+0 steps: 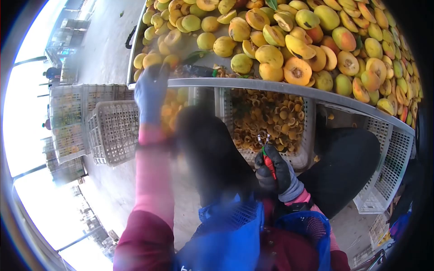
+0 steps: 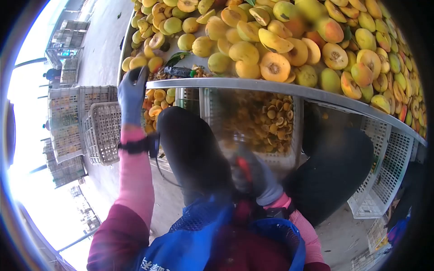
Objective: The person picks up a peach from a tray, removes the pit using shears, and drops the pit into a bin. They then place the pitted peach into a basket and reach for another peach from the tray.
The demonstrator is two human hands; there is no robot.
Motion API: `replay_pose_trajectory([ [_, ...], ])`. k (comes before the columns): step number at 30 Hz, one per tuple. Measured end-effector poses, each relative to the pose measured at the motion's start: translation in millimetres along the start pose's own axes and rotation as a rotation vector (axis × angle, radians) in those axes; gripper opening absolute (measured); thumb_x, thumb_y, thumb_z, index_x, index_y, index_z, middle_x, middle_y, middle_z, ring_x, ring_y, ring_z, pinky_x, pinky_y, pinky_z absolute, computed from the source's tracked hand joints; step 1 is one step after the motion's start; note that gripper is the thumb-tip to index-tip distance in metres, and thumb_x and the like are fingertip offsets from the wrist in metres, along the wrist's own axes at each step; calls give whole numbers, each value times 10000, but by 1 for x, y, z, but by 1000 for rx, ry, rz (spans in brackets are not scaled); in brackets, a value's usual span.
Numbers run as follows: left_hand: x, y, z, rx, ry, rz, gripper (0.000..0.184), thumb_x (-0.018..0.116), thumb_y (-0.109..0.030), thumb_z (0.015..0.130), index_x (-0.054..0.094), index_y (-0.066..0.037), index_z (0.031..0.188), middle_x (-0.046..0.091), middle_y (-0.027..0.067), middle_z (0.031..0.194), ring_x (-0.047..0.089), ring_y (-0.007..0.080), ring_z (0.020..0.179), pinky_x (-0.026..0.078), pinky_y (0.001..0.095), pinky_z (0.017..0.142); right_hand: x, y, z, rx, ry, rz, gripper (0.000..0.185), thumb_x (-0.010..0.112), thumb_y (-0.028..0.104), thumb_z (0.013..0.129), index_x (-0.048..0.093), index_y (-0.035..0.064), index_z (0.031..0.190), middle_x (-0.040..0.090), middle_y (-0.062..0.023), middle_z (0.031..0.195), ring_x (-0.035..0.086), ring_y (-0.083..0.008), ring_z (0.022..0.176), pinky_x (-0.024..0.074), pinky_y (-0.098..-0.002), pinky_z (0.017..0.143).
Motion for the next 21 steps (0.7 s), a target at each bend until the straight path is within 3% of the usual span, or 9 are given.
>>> replay_pose_trajectory([
  [4,71,6,72,87,156,354,602,669,-481,750,564,-2,1098,631,240,983,621,363,912,473,411,816,-14,16,0,-121,-251,-98,397,445,473,928,488,91,827,401,10,542,339,-92,362,284,-223,359],
  [7,67,-18,68,237,212,54,559,709,-357,760,530,30,1122,641,207,969,640,293,857,498,343,757,-14,29,-6,-143,-362,-99,389,446,465,929,489,92,827,405,8,533,336,-95,347,298,-223,355],
  [10,43,-69,0,162,359,-923,348,603,-108,839,532,17,1157,600,33,930,532,39,707,418,157,599,-6,41,-8,-250,-388,-138,379,445,448,933,501,84,843,424,5,530,343,-102,336,309,-226,350],
  [11,33,-82,-24,165,362,-877,340,551,-70,849,530,-4,1182,580,34,994,476,1,692,362,125,574,-1,44,-9,-297,-385,-159,375,446,440,934,507,80,850,432,4,529,347,-105,332,311,-227,348],
  [14,13,-115,-95,768,99,-827,404,458,-136,865,474,61,1217,566,147,1110,552,165,930,440,259,800,37,56,-14,-446,-132,-288,310,487,340,935,553,39,971,520,-32,643,439,-112,407,344,-239,350],
  [15,21,-119,-112,706,195,-978,433,427,-158,870,456,83,1229,561,185,1149,577,220,1010,465,304,875,43,60,-16,-569,-154,-485,293,493,295,932,542,24,1031,536,-46,700,467,-112,453,373,-243,374],
  [16,31,-131,-128,398,469,-1285,428,441,-192,882,462,67,1222,573,172,1128,581,214,1007,466,300,879,50,63,-18,-690,-173,-687,293,499,250,929,531,9,1091,552,-60,757,495,-113,498,403,-246,398],
  [18,51,-144,-163,40,634,-1456,410,450,-248,907,484,40,1196,588,144,1091,584,200,992,469,295,870,59,66,-26,-833,-230,-918,294,510,187,916,516,-6,1138,577,-102,825,541,-170,596,442,-281,476],
  [21,59,-140,-183,-160,461,-1329,391,428,-303,944,522,15,1150,595,108,1046,579,175,952,471,287,827,67,72,-37,-916,-334,-1003,252,522,131,887,507,-4,1100,605,-183,857,598,-341,757,469,-374,642],
])
Point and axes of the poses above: each hand's wrist, its own z-axis towards the middle knuckle, its own x-axis out of the palm, y = z × x, the point moved 8 cm from there along z, towards the middle knuckle
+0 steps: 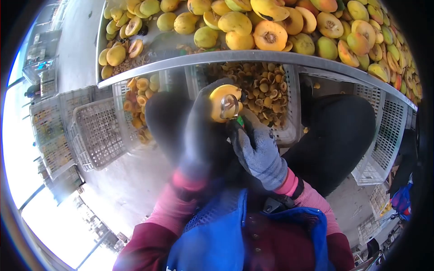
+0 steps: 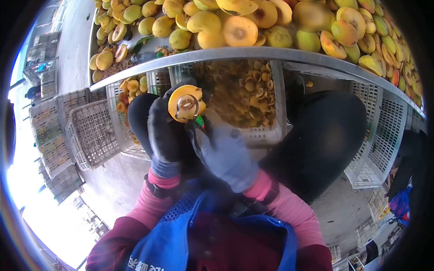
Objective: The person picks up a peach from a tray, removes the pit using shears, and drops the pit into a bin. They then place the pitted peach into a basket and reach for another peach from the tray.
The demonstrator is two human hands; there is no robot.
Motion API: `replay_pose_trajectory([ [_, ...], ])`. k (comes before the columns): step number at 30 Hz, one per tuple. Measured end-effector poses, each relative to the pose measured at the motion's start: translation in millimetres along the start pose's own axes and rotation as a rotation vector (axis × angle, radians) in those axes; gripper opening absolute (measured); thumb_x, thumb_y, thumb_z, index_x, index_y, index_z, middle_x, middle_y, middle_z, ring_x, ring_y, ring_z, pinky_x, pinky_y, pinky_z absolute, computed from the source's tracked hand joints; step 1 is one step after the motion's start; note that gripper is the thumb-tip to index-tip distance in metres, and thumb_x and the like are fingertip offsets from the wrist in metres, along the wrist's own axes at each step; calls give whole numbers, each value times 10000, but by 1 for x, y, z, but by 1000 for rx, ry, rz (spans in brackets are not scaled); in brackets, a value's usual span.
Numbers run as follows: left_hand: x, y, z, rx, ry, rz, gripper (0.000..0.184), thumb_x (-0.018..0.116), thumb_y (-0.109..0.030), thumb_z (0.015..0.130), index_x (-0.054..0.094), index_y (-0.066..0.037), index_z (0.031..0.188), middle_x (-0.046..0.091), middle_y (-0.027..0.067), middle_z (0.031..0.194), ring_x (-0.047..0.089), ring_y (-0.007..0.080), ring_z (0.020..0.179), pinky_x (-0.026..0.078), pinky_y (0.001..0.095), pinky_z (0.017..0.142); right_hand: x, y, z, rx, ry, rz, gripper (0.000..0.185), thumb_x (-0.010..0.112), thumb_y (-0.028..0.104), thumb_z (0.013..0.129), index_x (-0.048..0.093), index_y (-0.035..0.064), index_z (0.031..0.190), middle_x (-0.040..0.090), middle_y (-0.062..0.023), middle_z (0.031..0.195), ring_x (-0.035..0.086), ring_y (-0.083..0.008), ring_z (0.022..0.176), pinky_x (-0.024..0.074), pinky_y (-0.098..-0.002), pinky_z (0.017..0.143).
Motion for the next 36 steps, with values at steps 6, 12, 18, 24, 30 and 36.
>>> replay_pose_trajectory([
  [6,-7,15,-12,-68,-181,3,351,366,-258,987,536,27,1104,584,120,1005,570,174,893,469,276,773,0,10,-14,-83,8,-260,340,491,115,895,432,-44,1189,577,-186,824,578,-304,679,462,-367,620],
  [12,2,7,-19,211,-52,261,270,387,-140,980,516,53,1117,544,183,1026,565,224,876,478,306,770,2,-12,-29,27,65,-181,378,481,79,911,400,-65,1251,562,-158,961,561,-208,702,466,-298,635],
  [18,4,8,-25,145,13,152,232,450,-99,947,508,55,1110,540,173,1011,559,237,817,475,309,732,0,-1,-47,-412,20,-434,346,462,37,925,414,-19,1263,556,-99,983,530,-107,741,456,-213,652],
  [24,7,8,-19,360,112,543,164,491,-128,931,545,9,1003,548,86,805,515,111,744,433,250,645,-6,-3,-43,-502,89,-395,325,492,86,926,446,-2,1235,555,-105,969,555,-151,716,474,-257,634],
  [30,5,22,-16,30,18,201,163,547,-175,912,563,-13,917,502,26,710,458,63,681,394,233,589,6,-44,-52,635,324,438,342,462,237,954,420,32,1225,550,-95,886,531,-155,577,447,-268,485],
  [36,2,28,-9,304,253,512,249,483,-94,924,566,63,1099,636,143,1027,601,196,961,456,282,859,6,-39,-46,463,191,429,275,445,314,962,490,56,1046,504,-34,653,457,-135,432,357,-252,356],
])
Point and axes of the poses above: each hand's wrist, its own z-axis towards the middle knuckle, its own x-axis out of the palm, y = z × x, the point moved 8 cm from there along z, towards the middle knuckle
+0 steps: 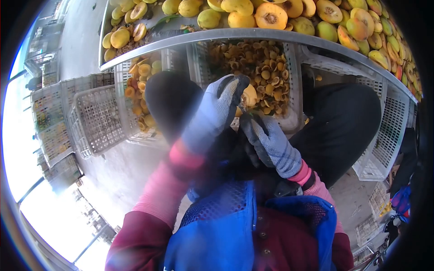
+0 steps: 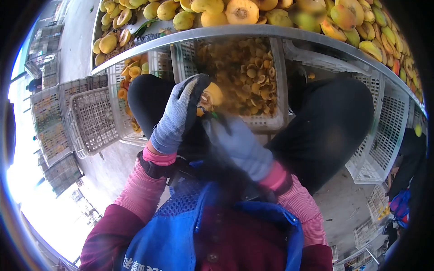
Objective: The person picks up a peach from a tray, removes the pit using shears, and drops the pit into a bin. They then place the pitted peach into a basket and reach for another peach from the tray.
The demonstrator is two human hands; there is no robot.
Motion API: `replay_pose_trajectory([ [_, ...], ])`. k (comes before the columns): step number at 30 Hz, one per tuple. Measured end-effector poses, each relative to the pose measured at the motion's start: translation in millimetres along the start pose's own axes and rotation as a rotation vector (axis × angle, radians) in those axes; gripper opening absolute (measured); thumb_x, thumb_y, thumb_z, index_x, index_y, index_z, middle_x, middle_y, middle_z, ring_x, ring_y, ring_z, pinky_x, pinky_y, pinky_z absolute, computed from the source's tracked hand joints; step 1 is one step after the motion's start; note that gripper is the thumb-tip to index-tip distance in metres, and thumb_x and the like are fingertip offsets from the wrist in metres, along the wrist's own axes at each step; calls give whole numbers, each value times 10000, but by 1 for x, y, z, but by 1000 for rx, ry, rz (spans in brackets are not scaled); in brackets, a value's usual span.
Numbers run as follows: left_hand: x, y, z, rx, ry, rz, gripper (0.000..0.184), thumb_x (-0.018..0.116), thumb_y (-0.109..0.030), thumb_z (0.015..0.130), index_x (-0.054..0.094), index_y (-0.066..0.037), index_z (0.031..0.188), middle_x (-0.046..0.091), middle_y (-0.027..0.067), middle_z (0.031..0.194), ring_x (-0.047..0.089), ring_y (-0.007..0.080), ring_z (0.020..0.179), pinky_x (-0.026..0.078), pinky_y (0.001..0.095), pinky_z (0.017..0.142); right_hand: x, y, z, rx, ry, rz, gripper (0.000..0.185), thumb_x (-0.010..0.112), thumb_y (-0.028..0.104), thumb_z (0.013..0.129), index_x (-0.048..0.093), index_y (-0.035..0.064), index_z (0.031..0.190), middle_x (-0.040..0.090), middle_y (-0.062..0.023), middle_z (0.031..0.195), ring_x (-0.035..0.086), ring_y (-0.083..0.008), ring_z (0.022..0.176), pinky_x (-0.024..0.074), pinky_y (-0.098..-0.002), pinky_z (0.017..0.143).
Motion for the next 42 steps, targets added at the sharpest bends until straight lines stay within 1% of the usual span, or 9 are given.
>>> replay_pose_trajectory([
  [2,4,5,1,-177,82,-54,252,489,-95,921,570,65,1098,635,147,1046,604,202,970,458,284,852,1,0,2,11,-10,8,288,442,338,961,507,57,959,476,-17,588,418,-128,381,321,-250,325],
  [10,-1,-1,-2,11,-150,12,155,538,-110,884,583,-9,993,547,106,761,540,163,677,447,265,623,7,-11,-2,280,54,240,342,462,397,942,499,70,847,434,-12,539,342,-115,328,246,-261,274],
  [13,-5,-13,-3,-35,-269,-4,157,523,-124,899,575,-6,988,568,85,756,537,138,672,439,250,616,-5,-18,6,77,-39,167,346,457,363,949,531,25,963,519,-58,677,475,-133,464,379,-260,374],
  [15,-8,-24,-6,14,-372,-95,169,515,-134,906,571,3,987,586,76,780,533,121,680,437,245,624,-3,35,-8,-676,-260,-714,373,452,340,952,508,-2,1092,550,-83,806,533,-146,621,441,-249,517],
  [19,-14,-36,-2,42,-416,-336,179,509,-127,906,567,9,1007,604,67,822,532,111,702,439,239,648,1,24,-10,-676,-251,-742,458,453,307,951,425,-17,1274,566,-113,943,570,-157,781,467,-235,668],
  [26,-6,-30,-5,20,-358,-314,189,504,-121,914,548,11,1042,602,71,851,532,105,689,434,230,626,3,-6,3,87,-16,173,383,487,422,925,520,57,1034,454,-30,586,367,-118,343,292,-259,289],
  [33,7,-11,-2,-122,-305,-402,139,518,-121,918,551,5,965,571,48,795,510,71,647,427,218,587,3,-11,-1,288,-37,359,398,527,495,887,477,103,842,414,-1,536,346,-100,345,252,-243,302],
  [38,5,-12,2,-45,-321,-269,139,533,-121,906,562,10,941,551,54,739,506,87,643,420,230,589,-2,-14,-2,295,-75,281,393,542,494,880,481,109,830,417,-1,545,337,-99,346,246,-242,311],
  [42,3,-16,2,-82,-303,-198,154,532,-125,905,565,16,956,564,67,749,502,95,645,421,240,594,-4,-13,1,258,17,322,355,517,350,924,457,110,1179,465,11,635,439,-86,430,342,-235,344],
])
Point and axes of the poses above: each hand's wrist, its own z-axis towards the middle knuckle, its own x-axis out of the palm, y = z × x, the point moved 8 cm from there along z, towards the middle knuckle
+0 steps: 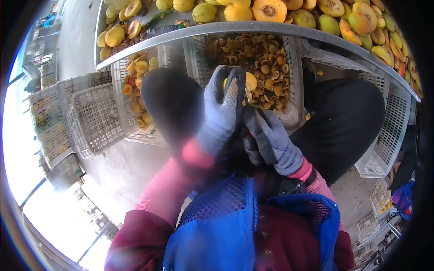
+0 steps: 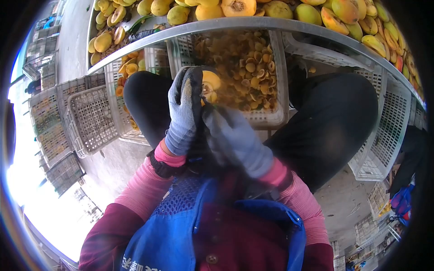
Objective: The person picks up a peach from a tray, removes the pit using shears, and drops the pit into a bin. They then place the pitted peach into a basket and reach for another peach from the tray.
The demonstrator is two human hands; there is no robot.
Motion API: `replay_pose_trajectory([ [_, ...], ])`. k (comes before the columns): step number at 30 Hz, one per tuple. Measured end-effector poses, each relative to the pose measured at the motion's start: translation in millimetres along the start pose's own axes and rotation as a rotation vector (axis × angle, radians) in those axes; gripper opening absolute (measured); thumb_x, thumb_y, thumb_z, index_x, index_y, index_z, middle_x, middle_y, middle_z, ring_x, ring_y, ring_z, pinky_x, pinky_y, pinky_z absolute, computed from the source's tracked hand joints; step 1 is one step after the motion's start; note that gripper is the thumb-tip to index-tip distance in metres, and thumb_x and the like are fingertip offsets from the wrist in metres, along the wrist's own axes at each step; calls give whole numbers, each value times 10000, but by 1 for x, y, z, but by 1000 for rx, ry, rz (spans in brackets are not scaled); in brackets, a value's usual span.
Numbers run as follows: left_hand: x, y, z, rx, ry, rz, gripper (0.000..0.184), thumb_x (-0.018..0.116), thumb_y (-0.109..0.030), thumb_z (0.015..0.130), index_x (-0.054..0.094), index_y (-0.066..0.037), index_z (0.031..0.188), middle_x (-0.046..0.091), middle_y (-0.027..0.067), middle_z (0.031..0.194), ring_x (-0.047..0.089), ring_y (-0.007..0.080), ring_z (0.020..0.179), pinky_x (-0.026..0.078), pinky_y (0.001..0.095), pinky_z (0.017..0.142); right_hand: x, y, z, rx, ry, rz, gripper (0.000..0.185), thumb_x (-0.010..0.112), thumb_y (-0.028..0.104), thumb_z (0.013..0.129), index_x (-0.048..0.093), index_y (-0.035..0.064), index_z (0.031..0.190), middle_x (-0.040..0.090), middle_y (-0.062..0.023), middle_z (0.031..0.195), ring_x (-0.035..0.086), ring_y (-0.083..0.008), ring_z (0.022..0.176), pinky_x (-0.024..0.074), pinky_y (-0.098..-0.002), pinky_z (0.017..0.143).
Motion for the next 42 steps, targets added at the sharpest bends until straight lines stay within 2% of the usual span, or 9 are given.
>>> replay_pose_trajectory([
  [2,0,-11,-2,91,-10,37,163,527,-121,903,564,20,976,582,80,780,518,103,665,432,244,612,-6,-7,3,-127,-160,-57,413,493,433,921,465,81,1135,463,-20,607,409,-121,363,318,-247,308],
  [6,-1,-15,0,128,-10,-149,197,527,-101,892,557,39,1027,622,118,863,580,139,744,465,254,686,4,11,-1,-510,-135,-331,499,456,389,943,340,74,1312,493,-53,689,459,-137,403,375,-253,321],
  [10,-4,-23,1,199,5,-81,209,537,-87,878,555,51,1034,627,131,890,599,161,790,473,265,721,-3,3,3,-495,-128,-389,517,454,374,946,311,67,1337,501,-71,723,477,-146,422,387,-258,323],
  [15,3,-10,3,84,90,-60,192,540,-87,871,571,40,1011,609,104,857,583,147,754,461,254,686,3,-2,0,-245,6,4,299,481,266,944,482,48,1149,521,-8,694,467,-91,500,383,-231,430],
  [18,8,-6,-1,-12,86,-249,190,518,-109,884,583,37,987,594,94,832,568,138,738,448,247,672,4,-3,1,-204,-37,-27,358,484,394,935,474,70,1088,471,-29,588,409,-124,368,310,-253,296],
  [24,17,3,1,-113,226,-236,238,458,-159,925,611,23,931,600,74,831,549,116,750,433,239,684,4,-12,-2,-181,-8,-6,358,494,440,921,507,83,902,435,-8,525,369,-106,353,246,-240,307],
  [34,16,-5,5,-247,473,-399,361,468,-312,930,611,19,949,609,54,775,540,91,725,436,238,672,36,-3,-16,144,391,333,397,379,474,953,499,114,835,354,28,515,299,-78,355,225,-229,305],
  [38,20,12,-4,-300,404,-484,420,475,-364,914,619,30,891,602,58,723,543,106,663,430,235,625,51,-14,-19,255,724,629,401,338,483,961,505,130,872,365,28,546,310,-80,373,243,-231,314],
  [42,18,11,-9,-335,294,-556,451,477,-412,910,613,16,890,607,75,761,555,139,675,448,270,632,51,-10,-24,219,758,625,364,381,485,945,492,139,951,386,22,575,332,-86,390,271,-228,328],
])
Point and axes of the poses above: each hand's wrist, its own z-axis towards the middle knuckle, its own x-axis out of the palm, y = z × x, the point moved 8 cm from there along z, towards the middle knuckle
